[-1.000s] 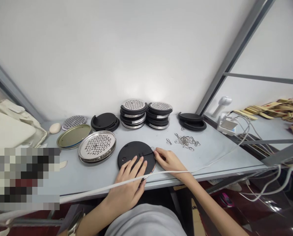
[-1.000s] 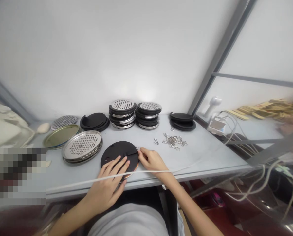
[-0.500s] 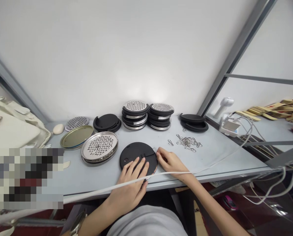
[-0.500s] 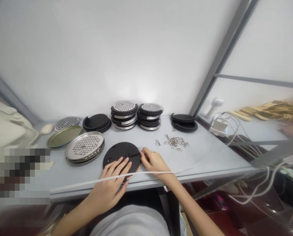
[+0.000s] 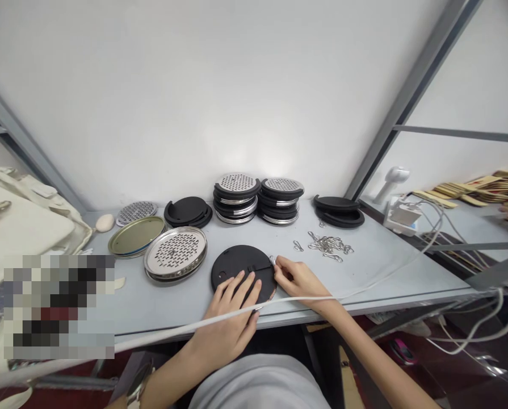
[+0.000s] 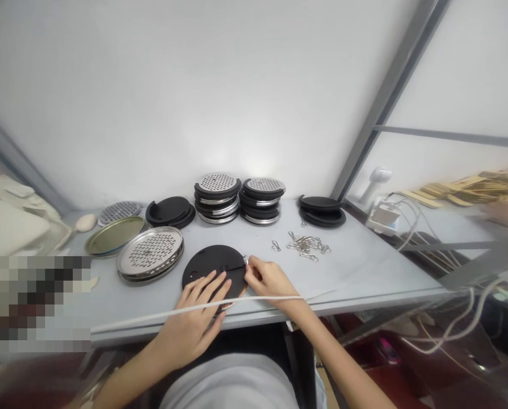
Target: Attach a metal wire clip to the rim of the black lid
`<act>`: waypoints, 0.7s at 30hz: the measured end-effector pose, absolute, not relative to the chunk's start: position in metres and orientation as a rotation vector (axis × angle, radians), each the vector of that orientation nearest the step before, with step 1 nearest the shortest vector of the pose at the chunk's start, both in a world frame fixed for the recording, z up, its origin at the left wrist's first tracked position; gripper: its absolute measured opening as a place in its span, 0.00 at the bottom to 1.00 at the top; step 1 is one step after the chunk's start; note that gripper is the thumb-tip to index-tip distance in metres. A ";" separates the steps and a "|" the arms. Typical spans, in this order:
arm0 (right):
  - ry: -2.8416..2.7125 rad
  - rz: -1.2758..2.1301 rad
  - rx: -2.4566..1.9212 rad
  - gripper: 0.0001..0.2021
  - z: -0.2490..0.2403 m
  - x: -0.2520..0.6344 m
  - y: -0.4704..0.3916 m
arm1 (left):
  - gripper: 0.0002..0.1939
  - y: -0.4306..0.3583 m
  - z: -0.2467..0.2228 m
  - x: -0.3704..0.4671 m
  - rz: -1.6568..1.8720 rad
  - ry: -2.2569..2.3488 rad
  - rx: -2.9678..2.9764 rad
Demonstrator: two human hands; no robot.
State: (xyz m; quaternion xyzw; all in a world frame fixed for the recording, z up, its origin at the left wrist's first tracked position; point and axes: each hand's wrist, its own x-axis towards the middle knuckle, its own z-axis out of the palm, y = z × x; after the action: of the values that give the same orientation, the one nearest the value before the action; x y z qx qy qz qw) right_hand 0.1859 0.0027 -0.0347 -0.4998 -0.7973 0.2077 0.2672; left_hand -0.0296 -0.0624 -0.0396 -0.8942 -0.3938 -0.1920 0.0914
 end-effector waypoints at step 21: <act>-2.140 0.586 -1.337 0.11 -0.033 0.186 0.002 | 0.26 -0.062 -0.040 -0.029 -0.582 -1.143 -2.671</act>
State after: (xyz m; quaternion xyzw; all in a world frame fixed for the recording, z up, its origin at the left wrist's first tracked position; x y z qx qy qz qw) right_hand 0.1864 0.0019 -0.0333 -0.4966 -0.7950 0.2178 0.2720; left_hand -0.0292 -0.0616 -0.0404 -0.8978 -0.3844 -0.1958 0.0892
